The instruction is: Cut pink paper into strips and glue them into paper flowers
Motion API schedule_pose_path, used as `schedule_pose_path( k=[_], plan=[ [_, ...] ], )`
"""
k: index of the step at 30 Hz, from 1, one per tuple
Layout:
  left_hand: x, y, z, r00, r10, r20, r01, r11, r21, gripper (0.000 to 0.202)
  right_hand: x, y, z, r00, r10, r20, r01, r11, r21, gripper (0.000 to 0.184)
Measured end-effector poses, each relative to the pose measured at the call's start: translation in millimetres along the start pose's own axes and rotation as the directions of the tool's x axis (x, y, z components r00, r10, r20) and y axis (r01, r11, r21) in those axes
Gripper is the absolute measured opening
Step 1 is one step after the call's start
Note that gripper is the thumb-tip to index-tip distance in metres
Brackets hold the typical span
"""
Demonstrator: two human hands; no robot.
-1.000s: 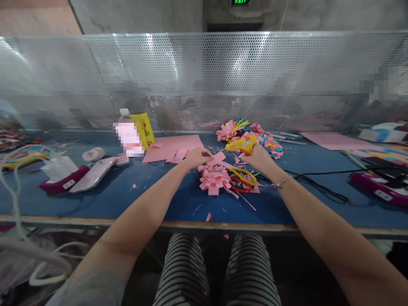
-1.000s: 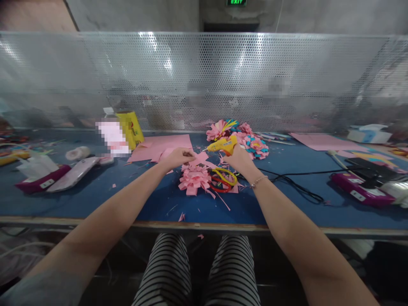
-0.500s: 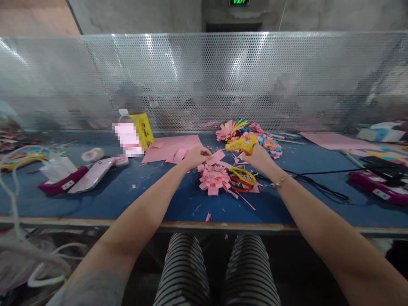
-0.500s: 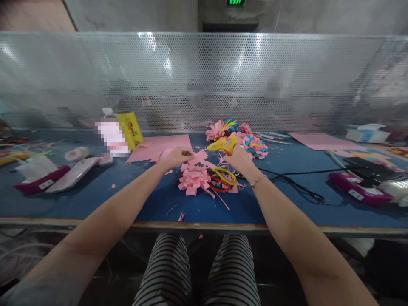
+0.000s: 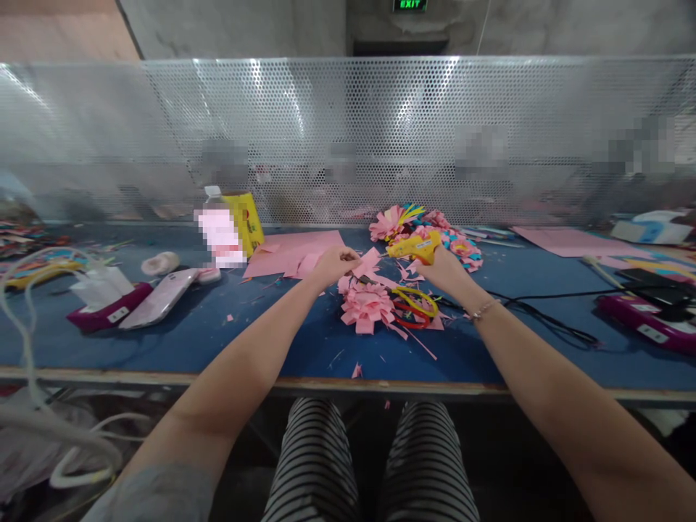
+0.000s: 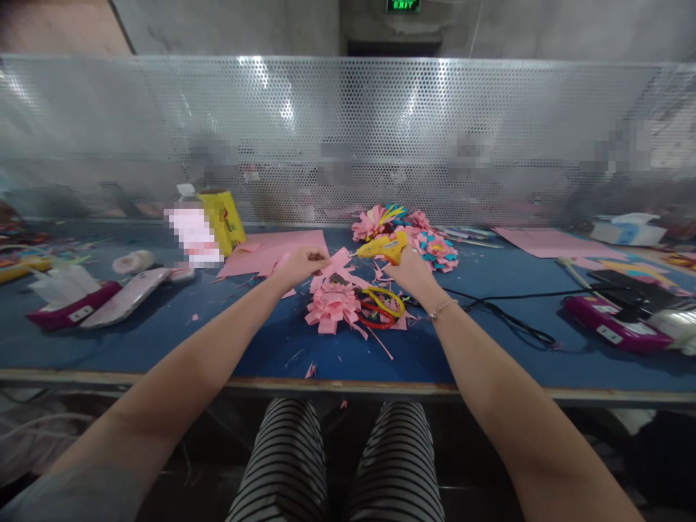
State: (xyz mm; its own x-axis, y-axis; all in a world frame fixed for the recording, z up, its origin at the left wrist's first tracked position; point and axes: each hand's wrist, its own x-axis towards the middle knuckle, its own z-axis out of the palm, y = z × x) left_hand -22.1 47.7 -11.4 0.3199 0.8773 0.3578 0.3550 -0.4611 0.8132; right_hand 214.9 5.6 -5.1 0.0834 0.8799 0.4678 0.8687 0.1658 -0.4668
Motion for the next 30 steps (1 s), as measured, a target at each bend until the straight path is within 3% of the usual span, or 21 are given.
schedule_pose_path(
  k=[7,13,16,19,23,25,30],
  plan=[
    [2.2,-1.6,-0.2,0.999,-0.002,-0.037,-0.001,0.997,-0.079,0.009,1.5,3.7,1.2,0.999,0.006,-0.032,-0.007,0.999,-0.048,0.037],
    [2.0,-0.1,-0.1,0.999,-0.036,-0.040,0.029,0.986,-0.166,0.014,1.4,9.7,8.0,0.994,0.073,0.077,-0.064,0.992,-0.110,0.048],
    [0.3,3.4,0.7,0.997,-0.071,-0.034,0.061,0.970,-0.237,0.013,-0.2,10.4,9.0,0.990,0.065,0.123,-0.042,0.983,-0.181,0.040],
    [-1.9,7.9,2.6,0.995,-0.098,-0.035,0.083,0.950,-0.301,0.012,-0.3,11.4,8.0,0.991,-0.021,0.132,0.051,0.973,-0.225,0.025],
    [-5.9,17.1,8.3,0.988,-0.152,-0.034,0.123,0.898,-0.423,0.010,-0.2,7.8,6.4,0.975,-0.218,-0.045,0.202,0.952,-0.229,0.017],
    [-8.0,23.1,12.2,0.982,-0.188,-0.014,0.156,0.851,-0.501,0.009,-2.7,0.4,6.0,0.940,-0.325,-0.105,0.305,0.937,-0.171,0.015],
    [-11.5,34.5,18.7,0.970,-0.229,0.083,0.228,0.731,-0.643,0.014,-16.1,-23.4,9.3,0.815,-0.580,0.010,0.579,0.815,0.021,0.028]
  ],
)
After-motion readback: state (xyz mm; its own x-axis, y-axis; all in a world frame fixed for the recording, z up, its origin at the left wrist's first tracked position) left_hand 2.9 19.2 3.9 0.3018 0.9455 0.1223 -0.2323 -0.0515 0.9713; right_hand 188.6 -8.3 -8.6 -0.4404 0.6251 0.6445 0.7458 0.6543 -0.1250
